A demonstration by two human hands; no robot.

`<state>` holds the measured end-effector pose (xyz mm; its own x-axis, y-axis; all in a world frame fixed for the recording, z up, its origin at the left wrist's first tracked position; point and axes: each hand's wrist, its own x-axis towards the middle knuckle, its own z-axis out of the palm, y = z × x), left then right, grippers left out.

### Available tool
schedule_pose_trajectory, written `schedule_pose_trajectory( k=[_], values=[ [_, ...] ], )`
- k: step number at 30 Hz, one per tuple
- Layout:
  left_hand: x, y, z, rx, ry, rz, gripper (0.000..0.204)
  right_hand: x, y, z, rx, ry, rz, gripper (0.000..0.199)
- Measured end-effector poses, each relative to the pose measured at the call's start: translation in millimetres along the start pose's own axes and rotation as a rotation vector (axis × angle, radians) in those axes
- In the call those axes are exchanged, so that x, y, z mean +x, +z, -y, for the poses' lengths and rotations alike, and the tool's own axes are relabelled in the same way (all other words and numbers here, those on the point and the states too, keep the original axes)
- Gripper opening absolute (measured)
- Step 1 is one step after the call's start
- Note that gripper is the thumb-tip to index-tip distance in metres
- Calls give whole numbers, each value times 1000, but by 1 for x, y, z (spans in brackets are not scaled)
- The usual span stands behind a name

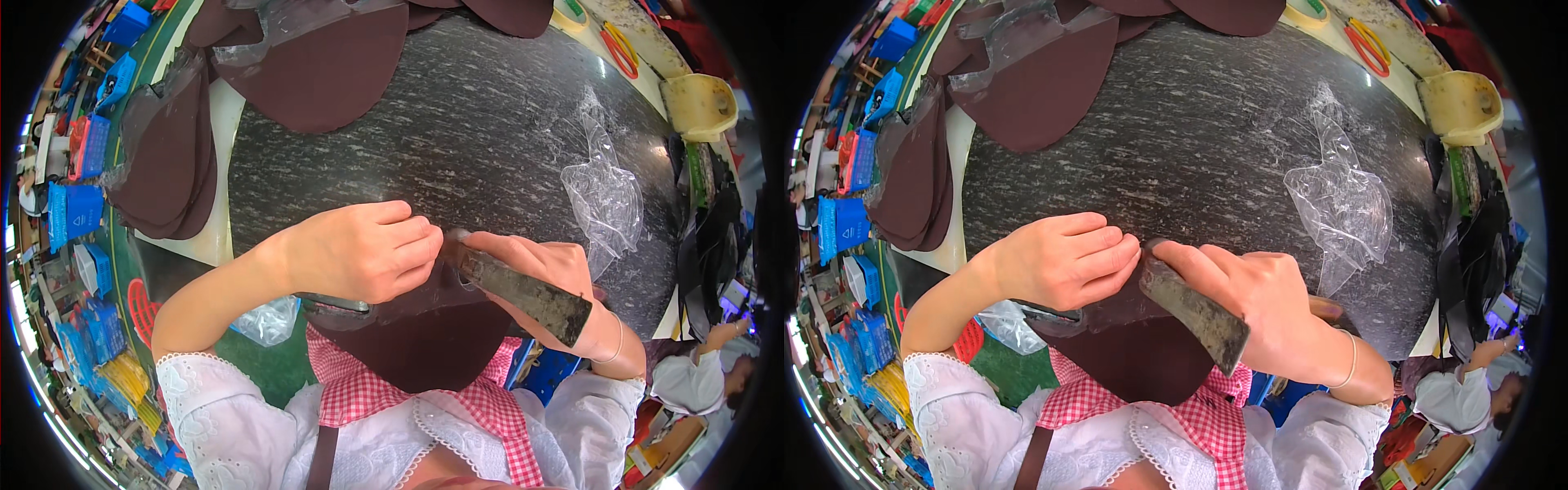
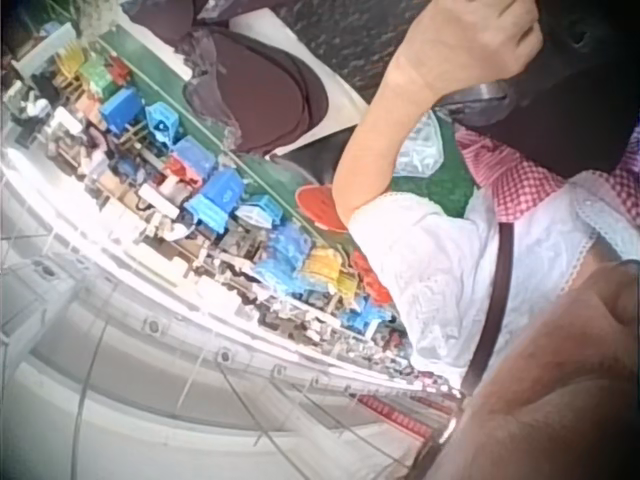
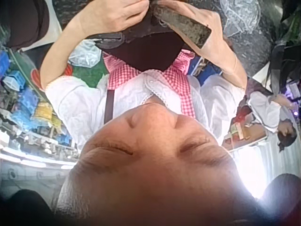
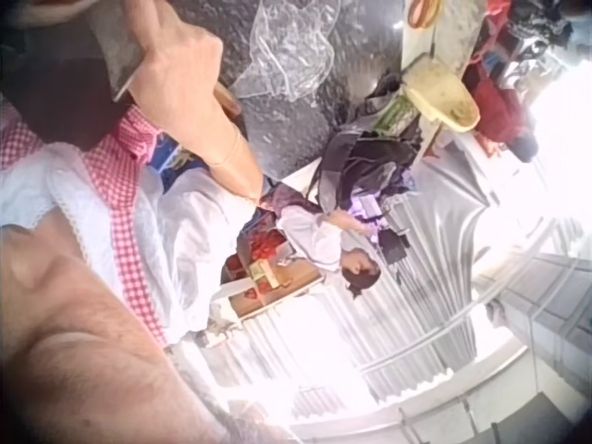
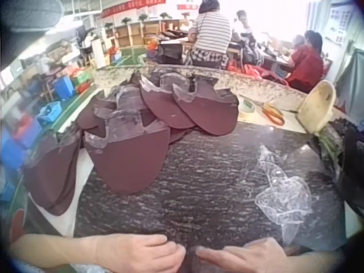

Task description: Hammering the edges and components of dark brown shoe upper pieces on a workshop bench.

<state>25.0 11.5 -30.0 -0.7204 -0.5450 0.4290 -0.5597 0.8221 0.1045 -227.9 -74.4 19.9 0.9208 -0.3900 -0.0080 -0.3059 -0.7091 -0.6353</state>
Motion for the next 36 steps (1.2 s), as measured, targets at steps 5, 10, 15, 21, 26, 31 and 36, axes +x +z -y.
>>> schedule_pose_trajectory(
  k=[5, 10, 15, 21, 26, 31, 36],
  values=[
    [-4, 0, -1, -83, -118, -1, 26, 4, -2, -1, -11, -56, -76, 55],
    [-10, -2, -8, -435, -531, -130, 33, 3, -1, -4, -57, -53, 28, 56],
    [-12, 5, -18, -306, -433, -145, 33, 14, -4, -3, -33, -98, -107, 52],
    [-3, 2, -36, 40, -339, -27, 33, 24, -7, 1, -77, -139, -48, 47],
    [-18, -5, -27, -374, -688, -188, 32, 23, -2, 0, -96, -131, -26, 43],
    [-18, 6, -38, -318, -594, -240, 28, 33, -2, 3, -72, -163, -45, 40],
    [-13, 2, -53, 33, -474, -159, 27, 40, -3, 8, -87, -189, -52, 39]
  ],
)
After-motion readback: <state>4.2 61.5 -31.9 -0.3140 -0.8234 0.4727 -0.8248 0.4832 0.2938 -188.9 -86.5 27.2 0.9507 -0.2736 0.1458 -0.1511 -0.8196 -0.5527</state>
